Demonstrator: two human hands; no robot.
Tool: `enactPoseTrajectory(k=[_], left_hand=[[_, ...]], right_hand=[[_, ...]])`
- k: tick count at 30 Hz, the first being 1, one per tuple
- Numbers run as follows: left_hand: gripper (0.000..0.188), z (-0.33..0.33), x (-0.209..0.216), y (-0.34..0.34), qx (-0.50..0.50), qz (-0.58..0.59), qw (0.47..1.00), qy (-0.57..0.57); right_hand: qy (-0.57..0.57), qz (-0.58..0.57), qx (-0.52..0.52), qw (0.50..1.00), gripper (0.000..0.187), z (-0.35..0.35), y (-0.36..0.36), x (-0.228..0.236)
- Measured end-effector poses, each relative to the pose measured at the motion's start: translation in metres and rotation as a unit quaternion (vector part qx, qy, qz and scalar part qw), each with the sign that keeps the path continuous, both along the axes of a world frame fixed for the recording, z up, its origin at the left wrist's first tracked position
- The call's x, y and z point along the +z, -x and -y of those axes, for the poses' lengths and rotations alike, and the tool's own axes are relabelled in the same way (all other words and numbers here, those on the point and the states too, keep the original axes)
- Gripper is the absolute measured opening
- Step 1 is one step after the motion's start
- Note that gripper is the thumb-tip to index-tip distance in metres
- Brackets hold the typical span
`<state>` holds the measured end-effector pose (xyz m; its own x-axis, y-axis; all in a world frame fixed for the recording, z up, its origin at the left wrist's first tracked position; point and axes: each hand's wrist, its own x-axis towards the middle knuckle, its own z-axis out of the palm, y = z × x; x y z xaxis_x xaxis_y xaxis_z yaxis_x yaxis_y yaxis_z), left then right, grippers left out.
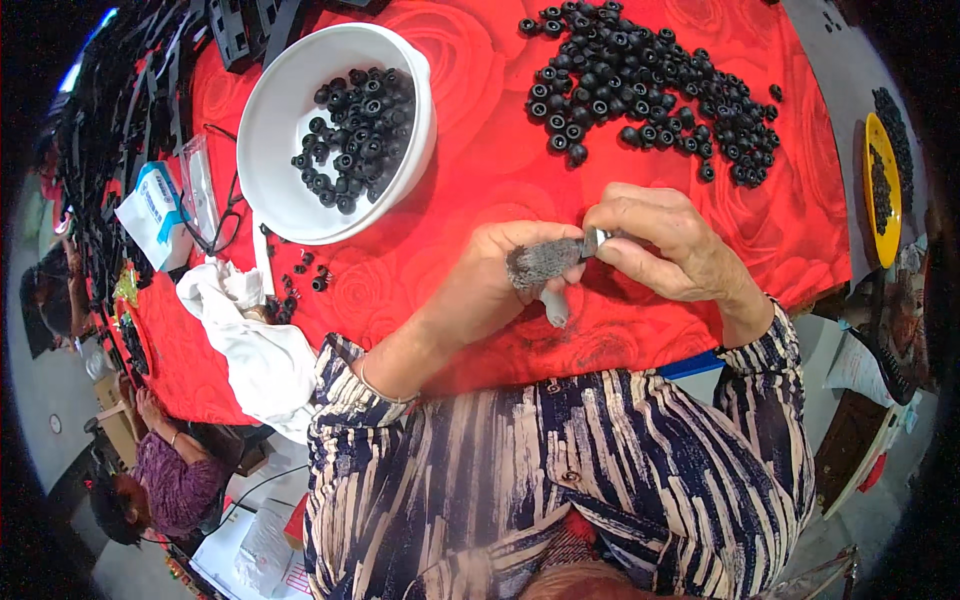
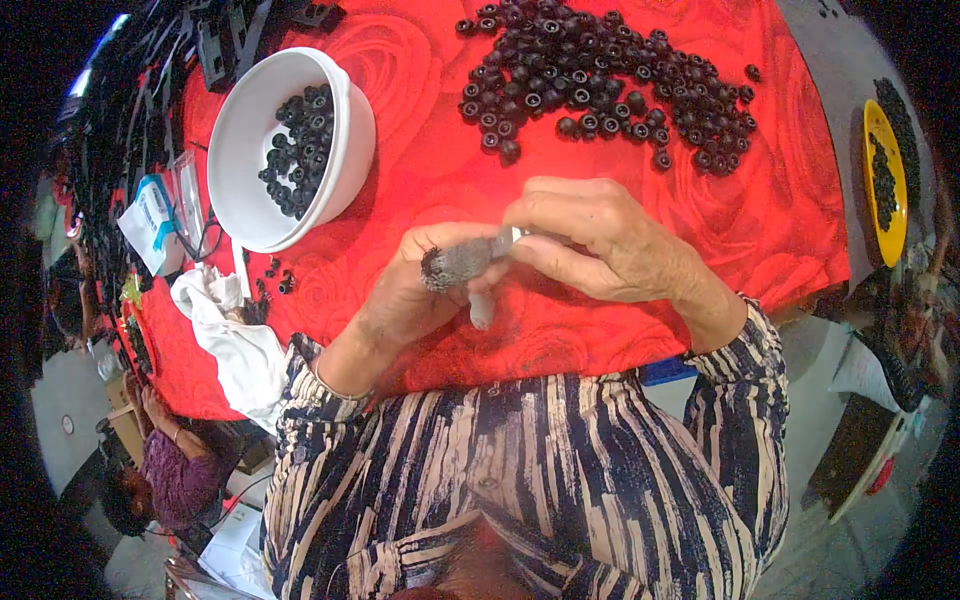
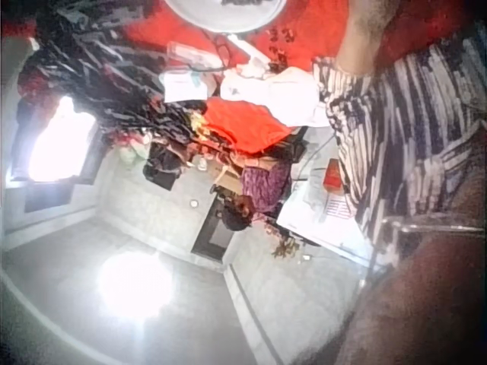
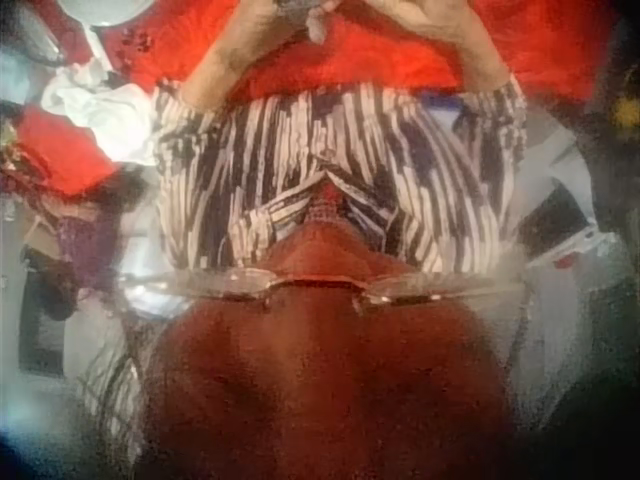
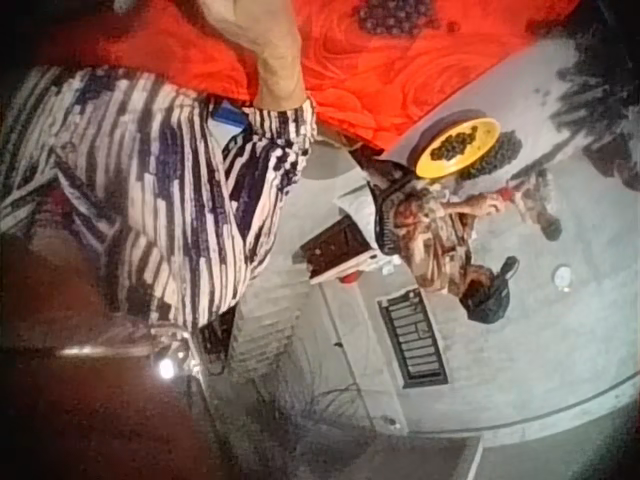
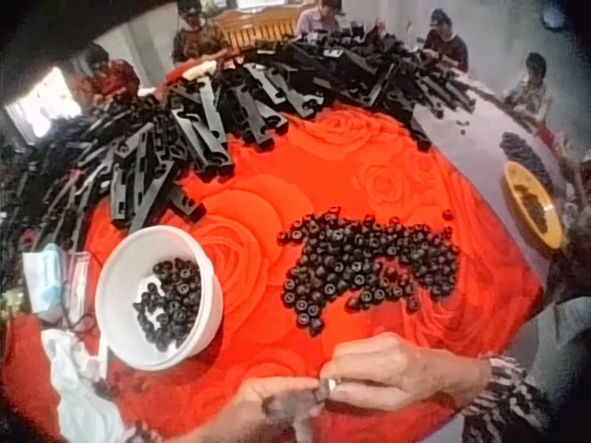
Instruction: The person picks small black beads from a white bowl and scrubs each one with a small metal tool held in the right hand while supporting it with a cloth in the left hand. The cleaned beads are placed onto a red tablecloth next to a growing pile of similar items. The process is repeated continuously throughout the clip.
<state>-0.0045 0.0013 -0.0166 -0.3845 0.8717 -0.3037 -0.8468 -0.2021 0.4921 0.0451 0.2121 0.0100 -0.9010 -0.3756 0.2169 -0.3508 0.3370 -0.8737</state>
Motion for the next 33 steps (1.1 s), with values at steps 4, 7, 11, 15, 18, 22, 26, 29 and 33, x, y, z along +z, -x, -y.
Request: enactPoseTrajectory(k=[4, 7, 11, 15, 18, 22, 26, 29, 33], left_hand=[[0.022, -0.0005, 0.0018, 0.0004, 0.022, -0.031, 0.999, -0.017], [0.022, 0.0003, 0.0017, 0.0013, 0.019, -0.027, 0.999, -0.014], [0.021, -0.0003, 0.0020, 0.0019, 0.013, -0.047, 0.999, 0.005], [0.021, -0.0012, -0.0023, 0.0017, 0.005, -0.080, 0.997, 0.017], [0.022, -0.0003, 0.0006, 0.0009, 0.003, -0.065, 0.998, 0.025], [0.023, -0.0003, -0.0001, 0.0010, -0.001, -0.048, 0.999, 0.018], [0.023, -0.0008, -0.0008, 0.0014, 0.001, -0.050, 0.999, 0.020], [0.023, -0.0013, -0.0015, 0.0008, 0.007, -0.049, 0.999, 0.017], [0.022, -0.0014, -0.0008, -0.0003, 0.012, -0.054, 0.998, 0.019]], right_hand=[[0.005, -0.010, -0.056, 0.998, 0.011, 0.0022, 0.0000, -0.0005], [0.006, -0.018, -0.067, 0.998, 0.011, 0.0027, 0.0011, -0.0002], [-0.007, -0.004, -0.057, 0.998, 0.011, 0.0020, -0.0006, 0.0005], [-0.005, -0.007, -0.053, 0.999, 0.011, 0.0013, -0.0007, -0.0002], [-0.002, 0.003, -0.046, 0.999, 0.011, 0.0003, -0.0006, -0.0015], [0.000, 0.014, -0.049, 0.999, 0.011, 0.0005, -0.0005, 0.0003], [0.006, 0.019, -0.050, 0.999, 0.011, 0.0005, -0.0012, 0.0000], [0.010, 0.000, -0.051, 0.999, 0.011, 0.0015, 0.0002, -0.0010], [0.005, 0.014, -0.052, 0.999, 0.011, 0.0017, -0.0007, -0.0007]])
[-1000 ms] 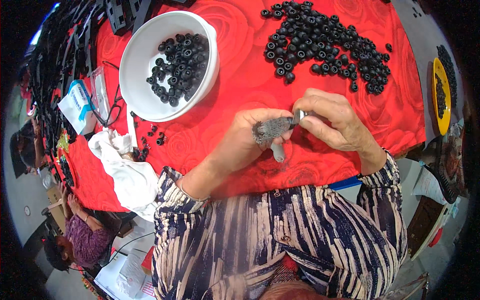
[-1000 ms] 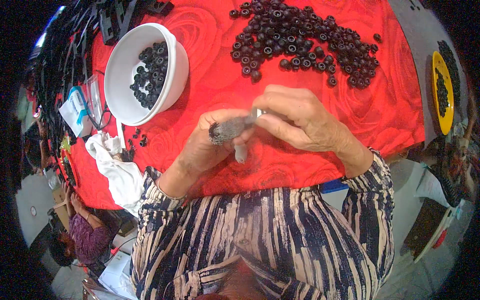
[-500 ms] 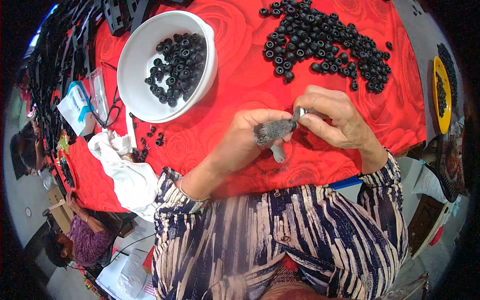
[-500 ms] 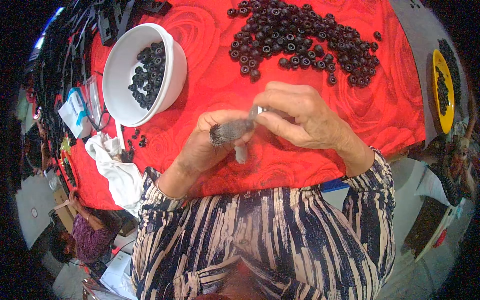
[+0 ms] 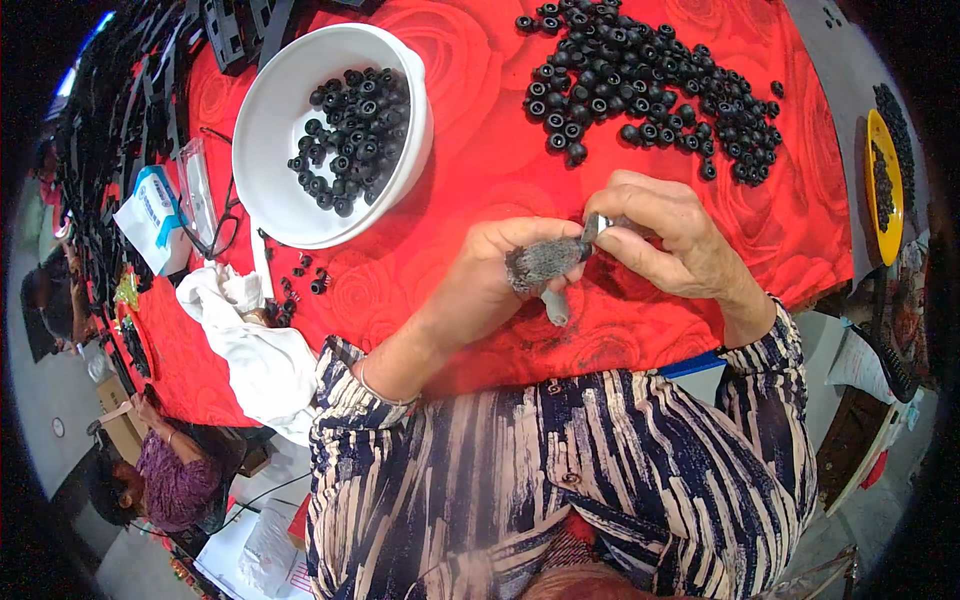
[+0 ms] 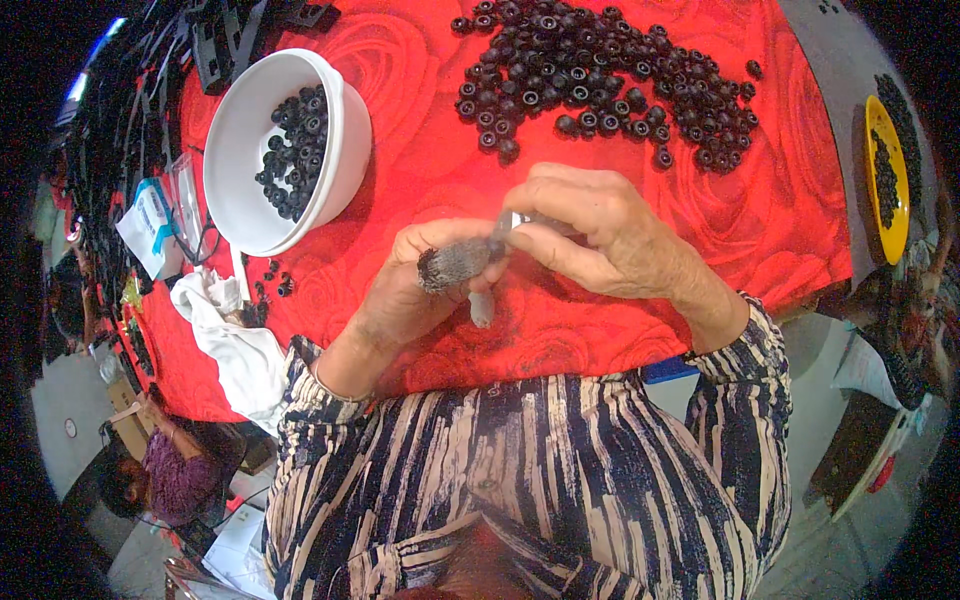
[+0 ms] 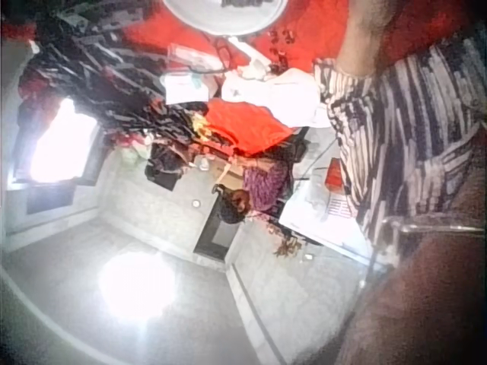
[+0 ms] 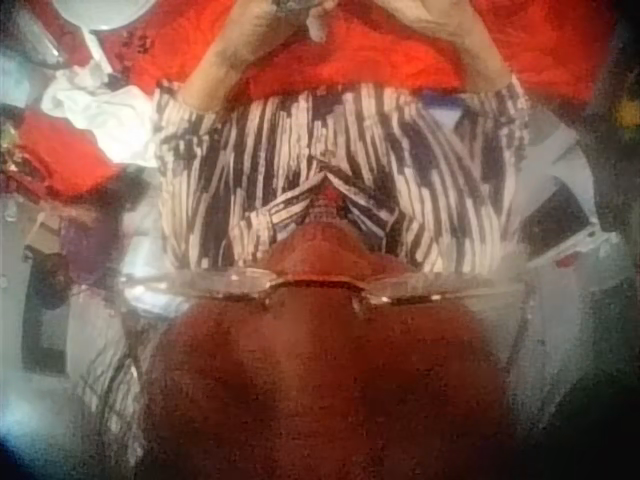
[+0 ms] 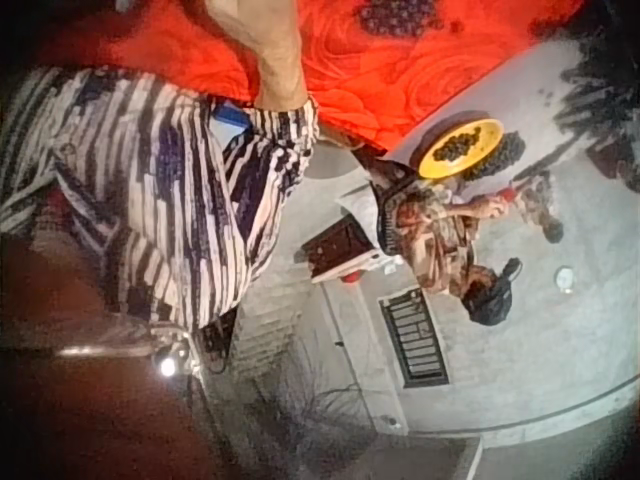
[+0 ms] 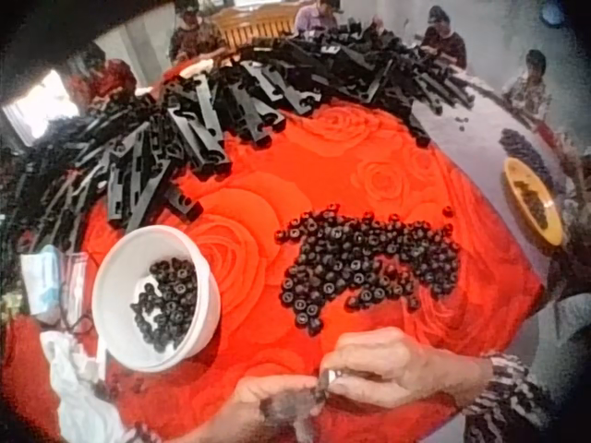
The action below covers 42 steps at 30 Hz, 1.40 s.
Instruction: The person picks small black beads from a white bowl and scrubs each one with a small metal tool held in the right hand while supporting it with a cloth in the left hand. The cleaned beads are placed onto a red tablecloth next to a growing pile of similar items. The process is repeated continuously throughout the clip.
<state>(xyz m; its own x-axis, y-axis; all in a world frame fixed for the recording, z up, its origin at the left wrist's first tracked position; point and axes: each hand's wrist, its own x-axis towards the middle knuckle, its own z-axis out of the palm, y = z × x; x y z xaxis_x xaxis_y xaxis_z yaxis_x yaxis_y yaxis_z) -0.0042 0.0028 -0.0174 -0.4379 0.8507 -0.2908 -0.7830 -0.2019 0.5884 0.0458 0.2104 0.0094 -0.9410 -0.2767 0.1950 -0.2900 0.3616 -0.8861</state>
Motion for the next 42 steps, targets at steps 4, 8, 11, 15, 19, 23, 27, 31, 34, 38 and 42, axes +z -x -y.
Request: enactPoseTrajectory(k=[4, 8, 11, 15, 19, 23, 27, 31, 34, 38, 42], left_hand=[[0.021, 0.000, -0.001, 0.001, -0.016, -0.019, 1.000, 0.002], [0.021, 0.001, 0.003, 0.000, -0.004, -0.031, 0.999, 0.033], [0.021, 0.003, -0.001, 0.001, 0.012, -0.079, 0.995, 0.055], [0.021, 0.001, 0.002, -0.001, 0.019, -0.006, 0.999, 0.026], [0.022, -0.005, 0.007, -0.004, -0.034, 0.077, 0.996, -0.016], [0.025, -0.005, 0.001, -0.008, -0.020, 0.123, 0.992, 0.006], [0.026, -0.003, -0.005, -0.010, -0.021, 0.111, 0.994, -0.011], [0.024, -0.002, 0.000, -0.008, -0.017, 0.132, 0.991, -0.036], [0.025, -0.003, -0.004, -0.007, -0.015, 0.130, 0.990, -0.053], [0.026, -0.003, -0.011, -0.011, 0.012, 0.094, 0.995, -0.038], [0.023, -0.004, -0.012, -0.009, 0.030, 0.066, 0.996, -0.061]], right_hand=[[-0.006, -0.004, 0.010, 1.000, 0.011, -0.002, 0.000, -0.001], [-0.010, -0.005, 0.055, 0.998, 0.013, -0.007, 0.002, 0.002], [-0.011, 0.021, 0.131, 0.991, 0.016, -0.009, 0.001, 0.008], [-0.001, -0.092, -0.009, 0.996, 0.026, 0.000, 0.001, 0.016], [-0.093, -0.215, -0.016, 0.972, 0.038, 0.009, -0.005, 0.000], [-0.096, -0.297, -0.063, 0.948, 0.033, 0.016, -0.009, -0.005], [-0.122, -0.332, -0.065, 0.933, 0.036, 0.018, -0.011, -0.006], [-0.139, -0.368, -0.052, 0.918, 0.038, 0.015, -0.012, -0.008], [-0.130, -0.383, -0.054, 0.913, 0.037, 0.018, -0.012, -0.009], [-0.144, -0.377, -0.043, 0.914, 0.037, 0.014, -0.013, -0.010], [-0.129, -0.371, -0.052, 0.918, 0.030, 0.013, -0.011, -0.010]])
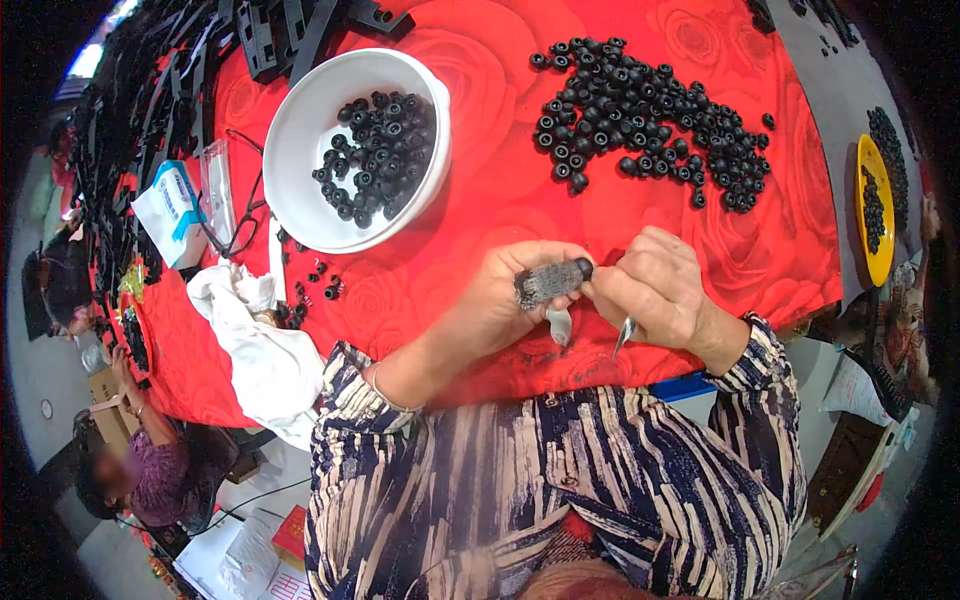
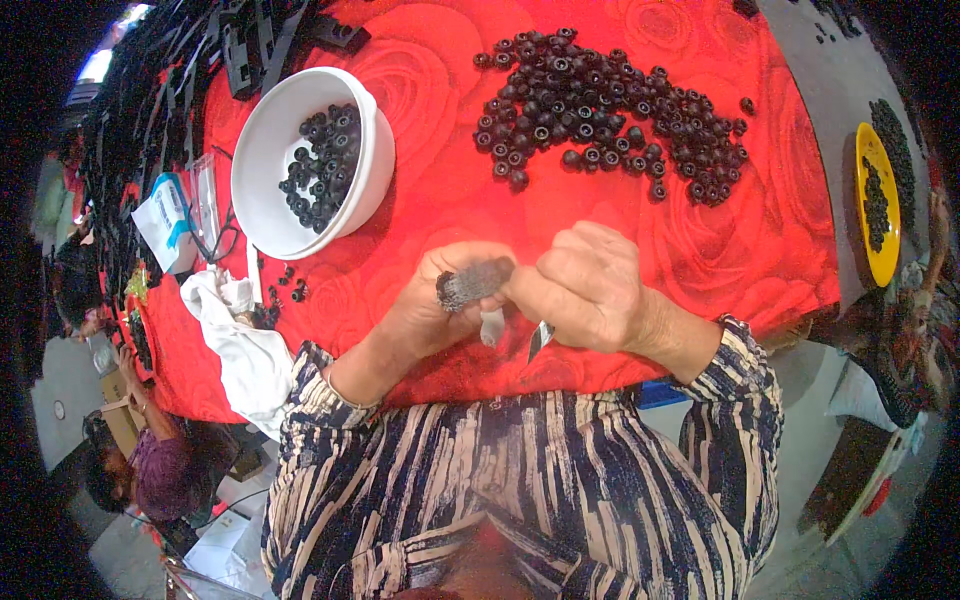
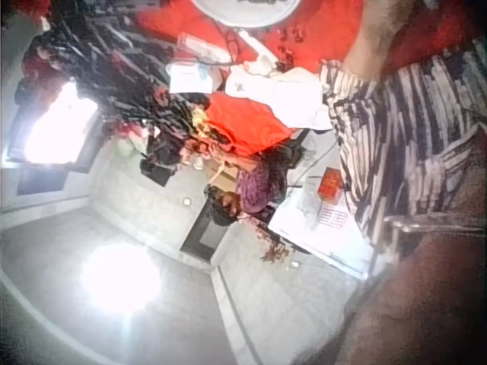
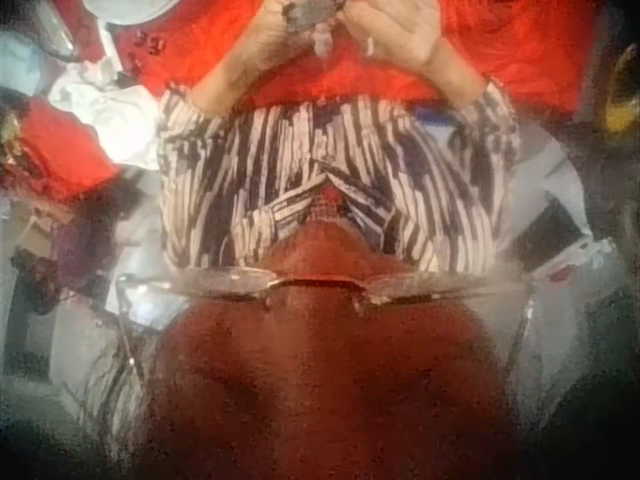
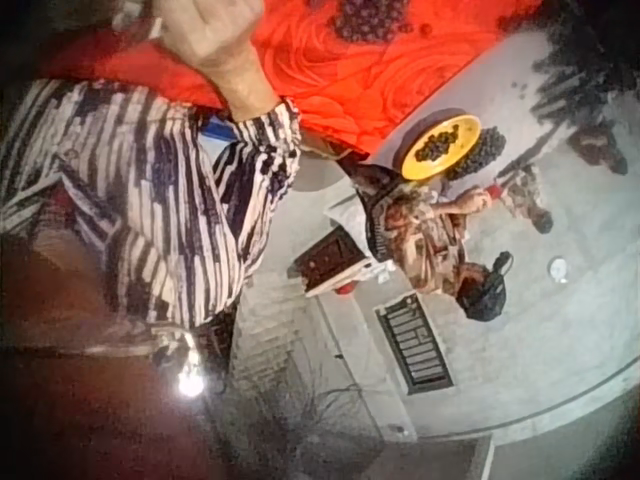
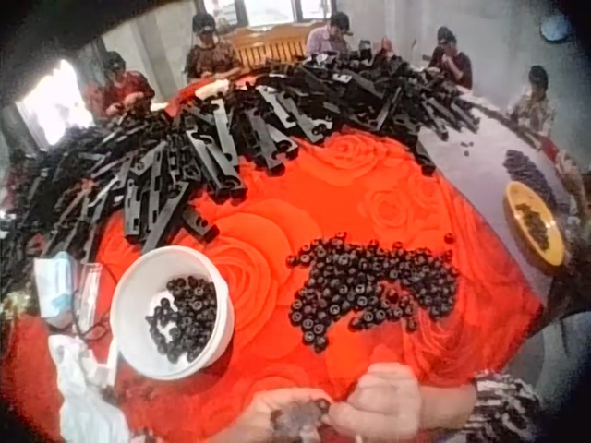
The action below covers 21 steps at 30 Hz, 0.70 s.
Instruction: The person picks small black beads from a white bowl and scrubs each one with a small metal tool held in the right hand while supporting it with a cloth in the left hand. The cleaned beads are placed onto a red tablecloth next to a growing pile of similar items. The process is repeated continuously throughout the clip.
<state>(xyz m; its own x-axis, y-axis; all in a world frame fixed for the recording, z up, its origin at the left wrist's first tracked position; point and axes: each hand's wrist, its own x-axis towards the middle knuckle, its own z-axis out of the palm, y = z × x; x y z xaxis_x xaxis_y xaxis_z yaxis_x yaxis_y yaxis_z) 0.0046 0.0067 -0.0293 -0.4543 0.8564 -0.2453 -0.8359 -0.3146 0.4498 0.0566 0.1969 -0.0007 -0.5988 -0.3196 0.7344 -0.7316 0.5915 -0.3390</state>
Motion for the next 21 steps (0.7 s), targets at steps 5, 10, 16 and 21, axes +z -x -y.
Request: enactPoseTrajectory(k=[5, 10, 16, 21], left_hand=[[0.024, 0.002, 0.005, 0.003, 0.019, -0.046, 0.999, -0.010], [0.023, 0.002, 0.000, 0.001, 0.039, -0.067, 0.997, 0.012], [0.021, -0.001, 0.000, -0.001, 0.099, -0.046, 0.994, 0.012], [0.023, 0.002, 0.001, -0.003, 0.134, -0.123, 0.982, 0.061]], right_hand=[[0.052, 0.037, -0.020, 0.998, 0.026, 0.000, 0.003, 0.004], [0.053, 0.070, -0.011, 0.996, 0.033, 0.003, 0.002, 0.008], [-0.003, 0.074, -0.026, 0.997, 0.048, 0.009, -0.003, 0.005], [-0.039, 0.143, -0.034, 0.988, 0.050, 0.010, -0.002, 0.005]])
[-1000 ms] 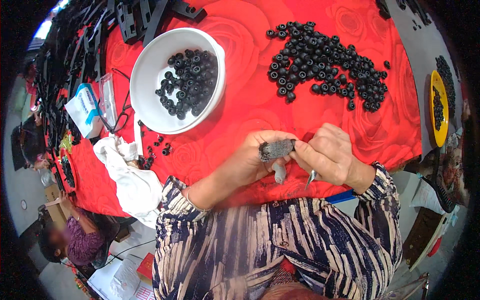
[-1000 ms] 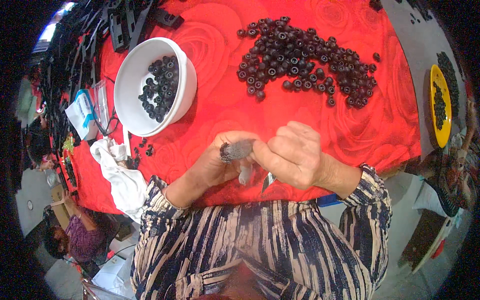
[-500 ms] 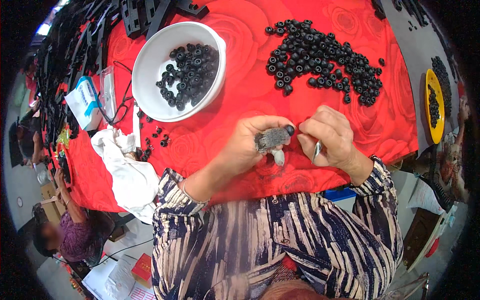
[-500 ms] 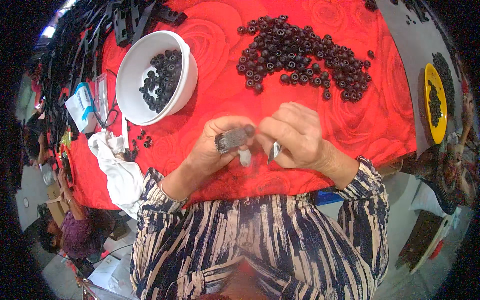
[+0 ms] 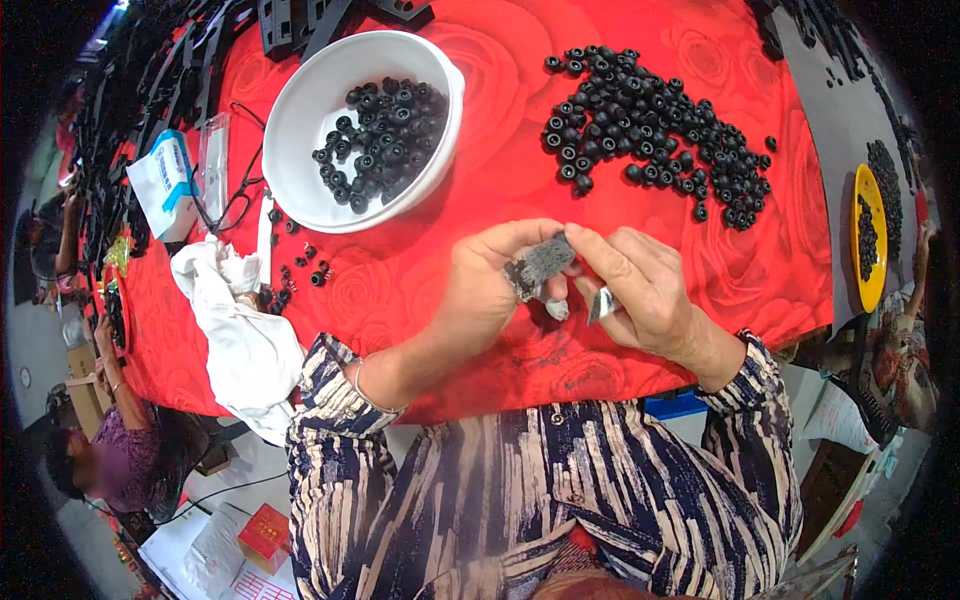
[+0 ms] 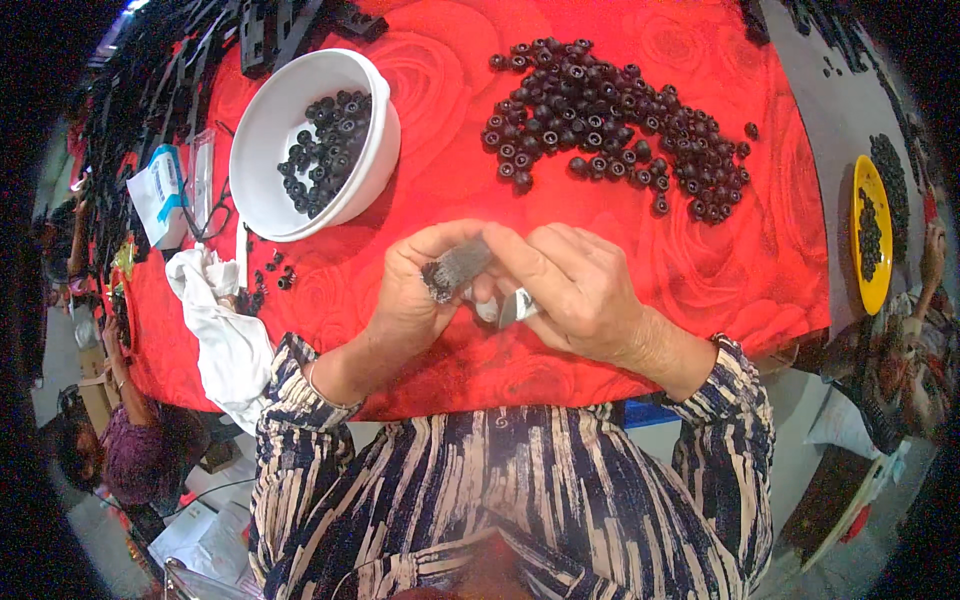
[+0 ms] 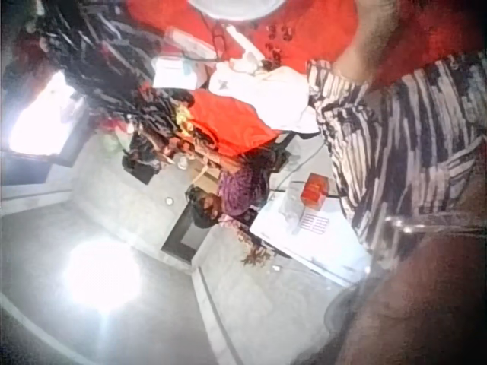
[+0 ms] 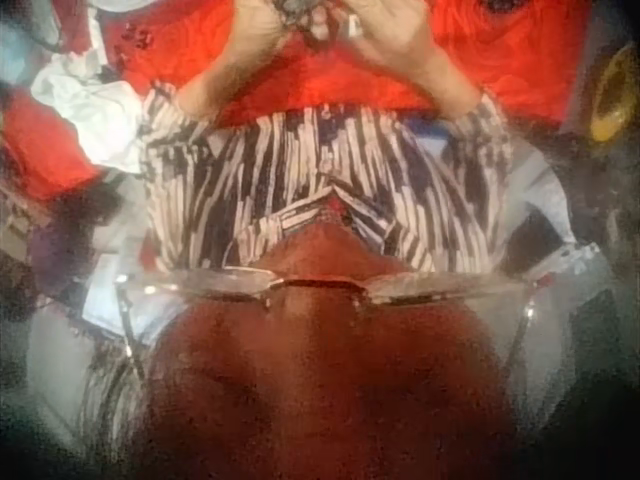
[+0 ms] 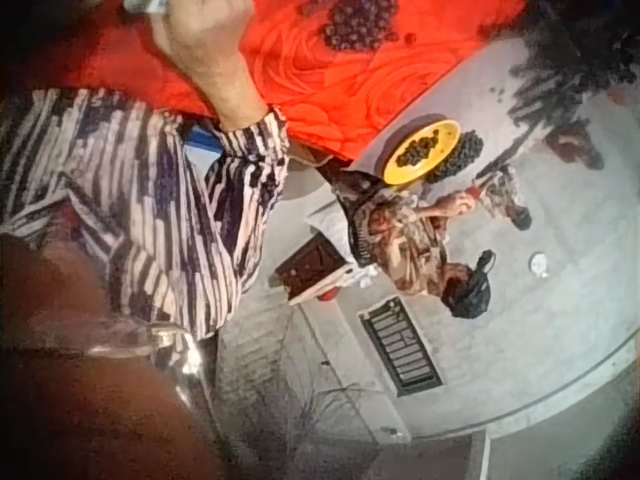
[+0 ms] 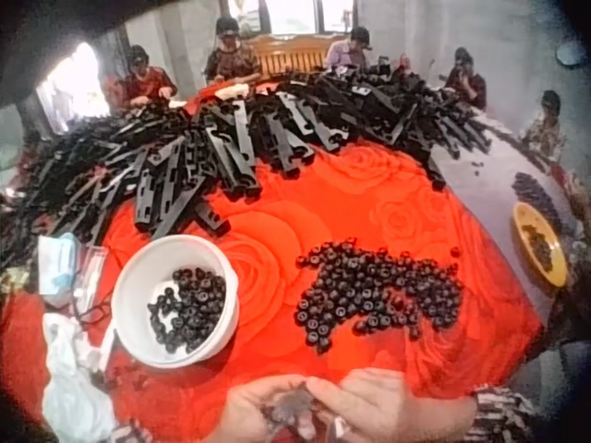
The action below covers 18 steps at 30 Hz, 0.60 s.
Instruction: The person picks small black beads from a white bowl and scrubs each one with a small metal tool held in the right hand while supporting it with a cloth in the left hand. The cleaned beads are placed onto a red tablecloth next to a growing pile of similar items. The process is repeated continuously throughout the clip.
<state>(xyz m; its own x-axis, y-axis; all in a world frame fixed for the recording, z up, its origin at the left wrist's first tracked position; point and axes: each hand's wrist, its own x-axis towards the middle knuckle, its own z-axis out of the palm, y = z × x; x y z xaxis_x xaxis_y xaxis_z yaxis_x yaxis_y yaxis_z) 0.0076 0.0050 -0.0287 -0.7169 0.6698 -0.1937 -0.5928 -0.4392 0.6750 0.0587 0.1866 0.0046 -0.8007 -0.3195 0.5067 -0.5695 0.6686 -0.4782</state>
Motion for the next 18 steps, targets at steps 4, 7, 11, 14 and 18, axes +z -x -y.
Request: enactPoseTrajectory(k=[4, 7, 11, 14, 18], left_hand=[[0.024, 0.001, 0.003, 0.001, 0.015, -0.050, 0.997, 0.054], [0.025, 0.001, 0.012, 0.001, 0.019, -0.064, 0.994, 0.087], [0.026, 0.003, 0.019, 0.001, 0.003, -0.078, 0.990, 0.121], [0.027, 0.001, 0.018, 0.000, 0.008, -0.066, 0.993, 0.096], [0.027, 0.001, 0.019, -0.002, 0.002, -0.094, 0.991, 0.095]], right_hand=[[0.017, 0.048, -0.004, 0.999, 0.049, -0.001, 0.001, -0.003], [0.071, 0.141, -0.007, 0.988, 0.044, -0.008, 0.003, -0.002], [0.228, 0.285, -0.008, 0.931, 0.028, -0.010, 0.002, 0.020], [0.269, 0.286, -0.016, 0.920, 0.017, -0.013, 0.002, 0.014], [0.219, 0.239, -0.026, 0.946, 0.013, -0.011, 0.005, 0.007]])
